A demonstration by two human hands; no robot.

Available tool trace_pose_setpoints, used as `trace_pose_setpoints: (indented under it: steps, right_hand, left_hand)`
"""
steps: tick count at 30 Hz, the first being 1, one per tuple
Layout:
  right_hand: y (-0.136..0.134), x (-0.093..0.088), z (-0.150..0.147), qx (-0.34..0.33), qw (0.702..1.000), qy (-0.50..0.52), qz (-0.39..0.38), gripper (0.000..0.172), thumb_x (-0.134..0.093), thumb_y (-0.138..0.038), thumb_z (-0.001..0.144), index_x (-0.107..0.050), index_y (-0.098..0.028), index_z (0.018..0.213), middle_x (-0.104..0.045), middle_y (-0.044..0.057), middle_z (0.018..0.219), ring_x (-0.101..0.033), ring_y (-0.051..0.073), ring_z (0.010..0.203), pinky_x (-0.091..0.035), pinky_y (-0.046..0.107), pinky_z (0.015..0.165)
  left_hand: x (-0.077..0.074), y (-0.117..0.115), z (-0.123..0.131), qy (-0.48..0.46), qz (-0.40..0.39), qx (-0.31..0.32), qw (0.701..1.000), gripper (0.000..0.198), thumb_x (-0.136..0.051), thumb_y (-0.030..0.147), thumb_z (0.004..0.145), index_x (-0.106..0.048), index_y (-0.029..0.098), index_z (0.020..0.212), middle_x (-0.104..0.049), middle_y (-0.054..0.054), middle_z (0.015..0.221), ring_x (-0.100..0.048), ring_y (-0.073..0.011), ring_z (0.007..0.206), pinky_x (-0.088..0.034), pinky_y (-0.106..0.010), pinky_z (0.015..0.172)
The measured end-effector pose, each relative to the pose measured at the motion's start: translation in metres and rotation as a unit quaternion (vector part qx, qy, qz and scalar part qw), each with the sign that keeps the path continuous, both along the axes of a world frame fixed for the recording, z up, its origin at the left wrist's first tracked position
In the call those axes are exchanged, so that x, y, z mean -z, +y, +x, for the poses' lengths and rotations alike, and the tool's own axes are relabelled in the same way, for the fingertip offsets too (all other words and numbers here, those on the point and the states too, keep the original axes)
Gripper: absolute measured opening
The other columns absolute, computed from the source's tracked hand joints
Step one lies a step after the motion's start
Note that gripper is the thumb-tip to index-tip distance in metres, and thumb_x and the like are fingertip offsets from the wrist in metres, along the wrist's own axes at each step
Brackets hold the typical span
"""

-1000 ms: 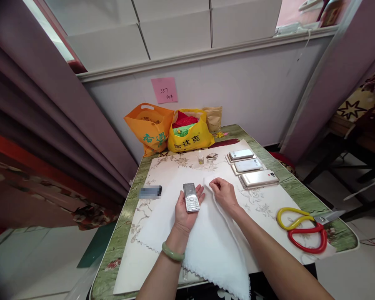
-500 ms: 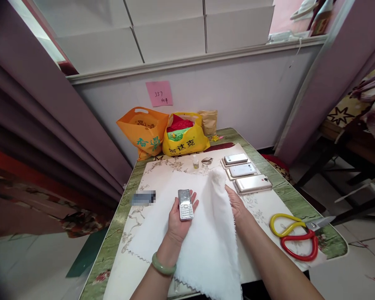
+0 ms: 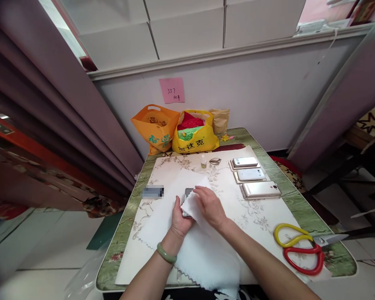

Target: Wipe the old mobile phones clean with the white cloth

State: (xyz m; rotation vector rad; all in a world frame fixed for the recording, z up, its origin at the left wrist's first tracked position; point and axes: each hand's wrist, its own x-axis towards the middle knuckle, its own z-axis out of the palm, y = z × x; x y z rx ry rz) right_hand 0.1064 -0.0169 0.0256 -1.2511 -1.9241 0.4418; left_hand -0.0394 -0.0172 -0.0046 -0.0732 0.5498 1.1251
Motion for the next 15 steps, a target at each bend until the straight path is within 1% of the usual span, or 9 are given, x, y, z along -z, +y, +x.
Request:
trace_pose_setpoints:
  steps: [2,3,5,6,8,10,12,13,15]
  right_hand:
    - [-0.016,0.013,-0.016,-0.06,0.99,-0.122,0.034,0.053,-0.035,-0.041,0.098,-0.038,-0.015,0.145,-0.042,0.013,0.147,-0.033,0.027,0.138,-0.024,0.053,0.113]
    - [-0.023,0.018,-0.023,-0.085,0.981,-0.169,0.046,0.066,-0.038,-0.048,0.096,-0.027,-0.011,0.15,-0.033,0.016,0.151,-0.025,0.029,0.141,-0.02,0.055,0.114]
    - [-0.03,0.025,-0.031,-0.123,0.964,-0.228,0.06,0.085,-0.04,-0.061,0.092,-0.012,-0.008,0.152,-0.02,0.018,0.156,-0.015,0.031,0.144,-0.013,0.056,0.116]
    - [-0.028,0.026,-0.032,-0.137,0.958,-0.246,0.063,0.089,-0.039,-0.064,0.091,-0.008,-0.007,0.152,-0.016,0.017,0.156,-0.013,0.031,0.145,-0.011,0.056,0.116]
    - [-0.015,0.027,-0.031,-0.152,0.95,-0.266,0.059,0.086,-0.033,-0.063,0.093,-0.004,-0.01,0.153,-0.013,0.016,0.157,-0.011,0.029,0.145,-0.009,0.055,0.117]
    - [0.005,0.026,-0.028,-0.135,0.952,-0.273,0.041,0.079,-0.028,-0.059,0.096,-0.002,-0.011,0.153,-0.014,0.014,0.157,-0.012,0.027,0.145,-0.009,0.054,0.116]
    - [0.02,0.028,-0.024,-0.088,0.959,-0.271,0.013,0.077,-0.025,-0.058,0.097,0.0,-0.012,0.153,-0.016,0.015,0.157,-0.013,0.027,0.145,-0.01,0.055,0.116]
    - [0.022,0.029,-0.023,-0.059,0.962,-0.267,0.002,0.077,-0.025,-0.058,0.097,0.002,-0.011,0.153,-0.017,0.015,0.156,-0.014,0.028,0.145,-0.011,0.056,0.115]
    - [0.015,0.031,-0.021,-0.02,0.965,-0.262,-0.002,0.08,-0.025,-0.059,0.096,0.004,-0.01,0.152,-0.017,0.017,0.156,-0.013,0.03,0.145,-0.01,0.058,0.114]
  left_hand:
    - [0.0,-0.001,0.0,0.002,-0.041,0.0,0.999,0.047,-0.058,0.05,0.084,-0.064,0.012,0.11,-0.072,-0.013,0.103,-0.064,-0.0272,0.107,-0.044,-0.04,0.101]
    - [0.0,-0.001,0.0,0.008,-0.058,0.001,0.998,0.047,-0.06,0.053,0.082,-0.065,0.013,0.107,-0.072,-0.012,0.101,-0.064,-0.0276,0.107,-0.044,-0.041,0.101]
    - [-0.002,-0.002,0.0,0.021,-0.076,0.006,0.997,0.046,-0.062,0.057,0.078,-0.067,0.016,0.098,-0.072,-0.01,0.095,-0.064,-0.0293,0.106,-0.044,-0.043,0.1]
    - [-0.002,-0.001,0.001,0.023,-0.077,0.01,0.997,0.044,-0.063,0.057,0.078,-0.067,0.017,0.096,-0.073,-0.009,0.093,-0.064,-0.0295,0.106,-0.044,-0.044,0.101]
    - [-0.004,0.002,0.001,0.017,-0.059,0.018,0.998,0.04,-0.061,0.054,0.08,-0.067,0.019,0.1,-0.073,-0.007,0.096,-0.064,-0.0279,0.108,-0.042,-0.044,0.103]
    - [-0.006,0.007,0.002,0.008,-0.03,0.035,0.999,0.041,-0.058,0.051,0.084,-0.064,0.021,0.111,-0.071,-0.006,0.108,-0.061,-0.0262,0.113,-0.04,-0.042,0.105]
    - [-0.008,0.011,0.001,-0.007,0.018,0.05,0.999,0.048,-0.052,0.054,0.087,-0.059,0.022,0.122,-0.065,-0.007,0.122,-0.056,-0.0264,0.12,-0.039,-0.042,0.106]
    - [-0.008,0.012,0.001,-0.015,0.038,0.057,0.998,0.052,-0.049,0.056,0.087,-0.058,0.022,0.125,-0.063,-0.008,0.127,-0.054,-0.0271,0.122,-0.038,-0.043,0.107]
    - [-0.007,0.013,-0.001,-0.021,0.055,0.061,0.996,0.058,-0.045,0.061,0.087,-0.057,0.019,0.126,-0.061,-0.011,0.129,-0.054,-0.0289,0.123,-0.037,-0.045,0.107]
